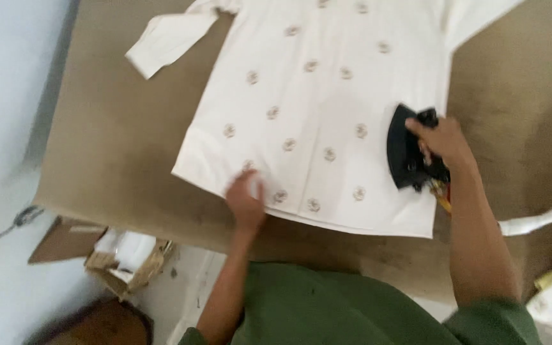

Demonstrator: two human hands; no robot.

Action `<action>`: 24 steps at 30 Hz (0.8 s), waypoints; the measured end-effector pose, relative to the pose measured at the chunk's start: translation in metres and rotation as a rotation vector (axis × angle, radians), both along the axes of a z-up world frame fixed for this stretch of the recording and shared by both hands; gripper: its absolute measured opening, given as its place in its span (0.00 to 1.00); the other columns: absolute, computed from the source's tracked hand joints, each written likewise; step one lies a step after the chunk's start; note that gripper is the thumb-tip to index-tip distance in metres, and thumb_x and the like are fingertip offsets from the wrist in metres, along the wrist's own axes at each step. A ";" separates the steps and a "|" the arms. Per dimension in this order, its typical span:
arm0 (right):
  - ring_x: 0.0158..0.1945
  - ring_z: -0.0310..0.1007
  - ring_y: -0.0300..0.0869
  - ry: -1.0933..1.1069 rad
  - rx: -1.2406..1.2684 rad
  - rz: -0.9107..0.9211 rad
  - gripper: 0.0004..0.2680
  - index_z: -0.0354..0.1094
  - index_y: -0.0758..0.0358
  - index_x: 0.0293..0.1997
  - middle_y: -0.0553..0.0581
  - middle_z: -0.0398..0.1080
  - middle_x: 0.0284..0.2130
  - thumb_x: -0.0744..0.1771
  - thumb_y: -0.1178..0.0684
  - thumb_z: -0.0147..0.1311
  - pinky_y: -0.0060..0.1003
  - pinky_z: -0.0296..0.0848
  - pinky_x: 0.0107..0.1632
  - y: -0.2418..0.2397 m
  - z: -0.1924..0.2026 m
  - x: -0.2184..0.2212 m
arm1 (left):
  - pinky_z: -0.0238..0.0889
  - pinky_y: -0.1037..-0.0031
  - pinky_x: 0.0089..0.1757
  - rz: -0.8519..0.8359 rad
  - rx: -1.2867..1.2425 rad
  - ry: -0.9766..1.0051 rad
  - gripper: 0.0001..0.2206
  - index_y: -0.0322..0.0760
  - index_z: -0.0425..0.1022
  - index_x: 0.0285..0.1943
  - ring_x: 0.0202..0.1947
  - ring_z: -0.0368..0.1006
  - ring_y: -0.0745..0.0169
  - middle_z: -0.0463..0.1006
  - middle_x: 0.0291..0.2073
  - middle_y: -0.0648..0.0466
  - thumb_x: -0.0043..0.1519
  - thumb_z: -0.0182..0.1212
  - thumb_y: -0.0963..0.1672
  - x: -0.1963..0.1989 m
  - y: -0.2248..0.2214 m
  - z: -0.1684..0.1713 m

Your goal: Ironing a white shirt with floral patterns on an ironing board using a steam iron.

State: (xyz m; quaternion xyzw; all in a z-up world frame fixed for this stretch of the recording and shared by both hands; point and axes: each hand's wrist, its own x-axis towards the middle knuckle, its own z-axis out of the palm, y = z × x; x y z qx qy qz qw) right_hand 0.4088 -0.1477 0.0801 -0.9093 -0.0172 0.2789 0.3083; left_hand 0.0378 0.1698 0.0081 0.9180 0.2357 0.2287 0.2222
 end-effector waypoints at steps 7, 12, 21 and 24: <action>0.55 0.74 0.70 0.081 -0.093 0.577 0.26 0.75 0.72 0.48 0.77 0.77 0.44 0.62 0.33 0.58 0.61 0.69 0.56 0.151 0.133 -0.165 | 0.57 0.51 0.59 0.548 -0.138 0.651 0.42 0.38 0.64 0.70 0.62 0.64 0.37 0.64 0.60 0.40 0.55 0.64 0.64 -0.035 0.143 0.031; 0.59 0.73 0.62 0.175 -0.226 0.756 0.32 0.66 0.69 0.64 0.72 0.74 0.53 0.65 0.26 0.51 0.53 0.70 0.60 0.256 0.095 -0.247 | 0.60 0.51 0.58 0.336 -0.590 0.736 0.34 0.37 0.67 0.70 0.64 0.66 0.38 0.71 0.62 0.40 0.63 0.59 0.60 -0.039 0.184 0.026; 0.46 0.80 0.55 0.076 -0.236 0.763 0.29 0.72 0.67 0.52 0.67 0.78 0.40 0.65 0.24 0.50 0.45 0.78 0.45 0.384 0.069 -0.315 | 0.65 0.62 0.38 0.159 -1.030 0.295 0.17 0.41 0.64 0.49 0.37 0.75 0.49 0.74 0.35 0.49 0.60 0.70 0.46 -0.061 0.241 0.001; 0.52 0.78 0.58 0.188 -0.251 0.689 0.32 0.68 0.66 0.57 0.69 0.76 0.46 0.64 0.21 0.51 0.49 0.78 0.49 0.401 0.059 -0.306 | 0.70 0.61 0.41 0.074 -0.959 0.495 0.18 0.39 0.67 0.59 0.43 0.79 0.47 0.79 0.40 0.46 0.63 0.65 0.46 -0.047 0.265 0.052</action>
